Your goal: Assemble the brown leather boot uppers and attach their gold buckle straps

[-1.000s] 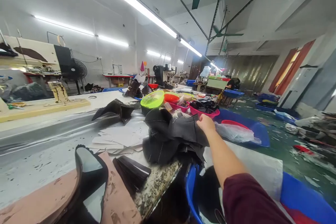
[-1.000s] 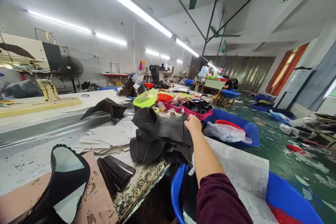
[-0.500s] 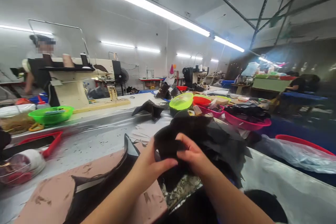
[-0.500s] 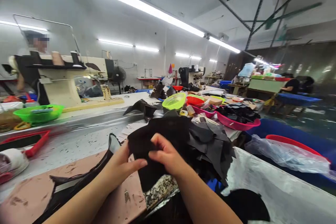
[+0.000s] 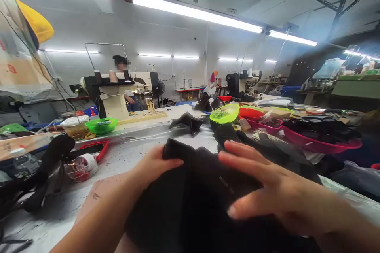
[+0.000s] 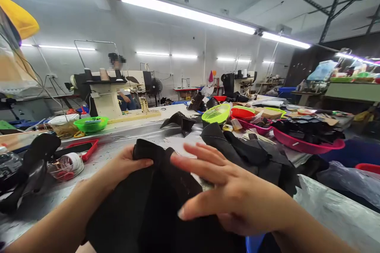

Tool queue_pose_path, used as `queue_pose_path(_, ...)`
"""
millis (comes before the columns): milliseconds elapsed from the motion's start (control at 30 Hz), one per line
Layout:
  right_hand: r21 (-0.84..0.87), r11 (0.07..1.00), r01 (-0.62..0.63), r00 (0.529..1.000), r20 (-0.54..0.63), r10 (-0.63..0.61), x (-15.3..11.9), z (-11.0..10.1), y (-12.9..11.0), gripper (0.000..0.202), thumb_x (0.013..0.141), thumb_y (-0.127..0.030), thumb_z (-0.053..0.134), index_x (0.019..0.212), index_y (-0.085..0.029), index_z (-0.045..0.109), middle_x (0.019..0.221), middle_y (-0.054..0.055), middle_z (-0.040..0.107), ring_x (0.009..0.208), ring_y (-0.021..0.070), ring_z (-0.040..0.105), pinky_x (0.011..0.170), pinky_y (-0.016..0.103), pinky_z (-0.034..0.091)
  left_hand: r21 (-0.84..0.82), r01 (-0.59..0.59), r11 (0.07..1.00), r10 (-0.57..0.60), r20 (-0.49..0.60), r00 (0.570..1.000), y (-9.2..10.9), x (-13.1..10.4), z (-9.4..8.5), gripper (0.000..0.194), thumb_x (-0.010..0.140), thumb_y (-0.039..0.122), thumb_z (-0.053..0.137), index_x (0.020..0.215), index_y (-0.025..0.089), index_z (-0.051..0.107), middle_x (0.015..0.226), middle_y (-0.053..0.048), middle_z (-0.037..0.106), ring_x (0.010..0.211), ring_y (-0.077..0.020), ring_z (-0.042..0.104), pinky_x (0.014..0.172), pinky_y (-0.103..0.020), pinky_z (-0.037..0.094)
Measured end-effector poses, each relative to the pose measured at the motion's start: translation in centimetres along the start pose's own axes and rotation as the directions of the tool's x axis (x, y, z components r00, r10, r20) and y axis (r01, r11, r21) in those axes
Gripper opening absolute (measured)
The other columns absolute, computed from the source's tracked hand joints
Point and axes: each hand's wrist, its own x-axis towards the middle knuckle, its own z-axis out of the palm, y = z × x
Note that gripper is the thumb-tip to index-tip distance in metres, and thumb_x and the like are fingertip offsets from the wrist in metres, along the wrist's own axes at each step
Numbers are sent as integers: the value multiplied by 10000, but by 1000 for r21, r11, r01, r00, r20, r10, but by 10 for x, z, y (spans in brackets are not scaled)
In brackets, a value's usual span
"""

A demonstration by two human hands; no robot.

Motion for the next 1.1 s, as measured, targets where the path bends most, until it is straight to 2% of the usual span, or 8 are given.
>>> queue_pose_path(100, 56, 981, 187, 827, 530, -188, 22, 3, -17, 61, 685, -280, 655, 719, -319, 688, 766, -3, 692, 978, 215, 602, 1022, 436, 298, -118, 55, 991, -35, 161, 986, -13, 0, -4, 344, 503, 280, 805, 801, 155, 686, 752, -33, 696, 683, -198, 635, 668, -293, 499)
queue_pose_path(167, 8, 964, 266, 727, 655, -206, 35, 13, -18, 131, 731, -218, 615, 824, -290, 672, 735, -6, 677, 887, 196, 624, 1068, 467, 185, -167, 46, 985, -3, 247, 969, -22, -4, -3, 421, 460, 312, 827, 823, 155, 683, 760, -37, 695, 697, -204, 633, 668, -285, 494)
queue_pose_path(267, -233, 925, 301, 843, 519, -144, 43, 37, -13, 225, 668, -169, 648, 886, -223, 636, 702, -2, 643, 698, 185, 616, 1061, 503, 174, -147, -28, 989, 63, 242, 968, -33, -9, 7, 509, 451, 307, 831, 909, 163, 661, 836, -45, 693, 773, -224, 629, 708, -292, 486)
queue_pose_path(367, -351, 885, 306, 907, 389, -159, 37, 60, -11, 310, 625, -90, 607, 916, -197, 609, 690, 6, 613, 722, 201, 591, 1050, 531, 172, -52, -103, 993, 104, 30, 994, -42, -13, 26, 459, 476, 227, 811, 901, 159, 652, 866, -43, 688, 840, -241, 616, 769, -322, 474)
queue_pose_path(533, -12, 1000, -2, 1000, -20, 2, 9, 82, 5, 645, 680, -218, 647, 1274, -253, 395, 1245, 103, 490, 1137, 262, 464, 1016, 543, 239, -189, -81, 979, 34, -239, 970, -56, -21, 44, 293, 583, 233, 734, 849, 133, 665, 829, -61, 695, 790, -232, 632, 769, -349, 481)
queue_pose_path(667, 526, 777, -346, 937, 159, 309, -10, 104, 18, 635, 632, -419, 706, 1190, -203, 494, 1104, 108, 604, 974, 271, 586, 836, 451, 466, -158, -89, 983, 42, -281, 959, -62, -28, 45, 246, 619, 230, 701, 841, 133, 655, 842, -64, 689, 810, -237, 629, 771, -346, 481)
queue_pose_path(967, 653, 597, -465, 806, 34, 591, -14, 124, 13, 292, 647, -419, 706, 820, -185, 689, 841, 62, 709, 839, 273, 640, 782, 424, 501, 107, 20, 994, 4, -221, 975, -104, -41, 51, 433, 591, 139, 680, 1008, 195, 579, 930, -31, 668, 881, -235, 605, 775, -314, 477)
queue_pose_path(1100, 698, 539, -471, 688, -92, 720, -17, 115, 25, 315, 569, -450, 744, 750, -200, 681, 755, 54, 711, 725, 260, 657, 721, 432, 524, 485, 88, 870, -13, -155, 988, -135, -65, 53, 376, 621, 137, 620, 985, 235, 619, 818, -12, 688, 719, -228, 627, 662, -305, 482)
